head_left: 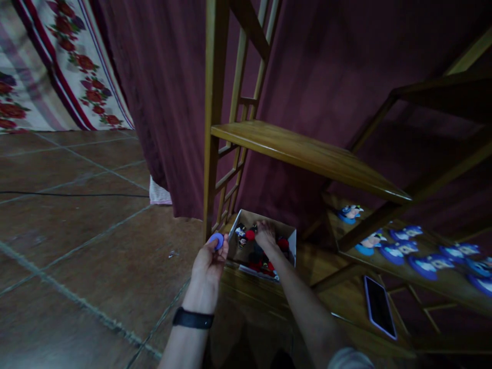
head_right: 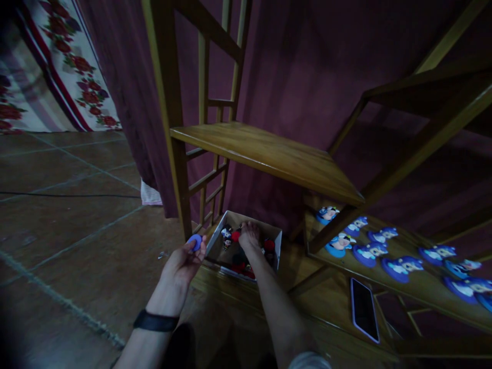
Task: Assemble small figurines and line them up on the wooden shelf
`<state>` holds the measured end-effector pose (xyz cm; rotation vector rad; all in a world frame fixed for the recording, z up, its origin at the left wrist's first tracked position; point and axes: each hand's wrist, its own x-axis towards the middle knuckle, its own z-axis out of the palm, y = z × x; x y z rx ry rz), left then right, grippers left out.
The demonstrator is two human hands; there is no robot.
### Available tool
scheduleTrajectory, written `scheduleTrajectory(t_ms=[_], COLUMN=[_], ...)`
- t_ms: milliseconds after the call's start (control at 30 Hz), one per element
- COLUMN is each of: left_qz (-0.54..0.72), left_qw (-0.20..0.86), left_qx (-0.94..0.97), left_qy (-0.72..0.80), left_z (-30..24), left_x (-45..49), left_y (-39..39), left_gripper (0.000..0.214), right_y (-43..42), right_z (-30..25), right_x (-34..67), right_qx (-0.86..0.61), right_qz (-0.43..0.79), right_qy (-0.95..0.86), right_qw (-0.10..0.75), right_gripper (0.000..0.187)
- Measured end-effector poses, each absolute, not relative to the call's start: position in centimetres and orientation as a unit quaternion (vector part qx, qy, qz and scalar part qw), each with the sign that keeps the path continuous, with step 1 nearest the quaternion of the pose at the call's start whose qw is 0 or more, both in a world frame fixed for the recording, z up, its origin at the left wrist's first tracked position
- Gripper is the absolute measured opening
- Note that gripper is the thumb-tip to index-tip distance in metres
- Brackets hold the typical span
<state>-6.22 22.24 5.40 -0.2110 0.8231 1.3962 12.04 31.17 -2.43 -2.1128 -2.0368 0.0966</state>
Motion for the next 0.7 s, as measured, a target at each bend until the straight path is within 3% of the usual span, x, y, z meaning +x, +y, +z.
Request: scheduleTrajectory(t_ms=[300, 433, 533, 700], left_qz=[0.626, 0.635, 0.640, 0.640], left_qw=[0.689, 0.683, 0.679, 0.681], left_qx=[-0.068, -0.066, -0.064, -0.057], left_qy=[0.359, 0.355, 0.354, 0.350], left_z=[5.1, 5.3, 5.5, 5.4], left_x=[-6.7, -6.6, -6.5, -6.3], left_y=[22.1, 22.0, 21.9, 22.0], left_gripper=[0.029, 0.030, 0.027, 0.026], right_y=[32.3, 32.6, 32.4, 30.1], right_z=[-4.1, -4.9, -5.0, -3.8], right_x=[6.6, 5.6, 6.1, 8.5], right_qx=[-0.711, -0.731, -0.723, -0.607], right_qz=[0.052, 0.070, 0.142, 0.419], right_qy=[-0.698, -0.669, -0.637, -0.432], right_qw=[0.073, 0.114, 0.226, 0.519], right_gripper=[0.033, 0.034, 0.029, 0.027])
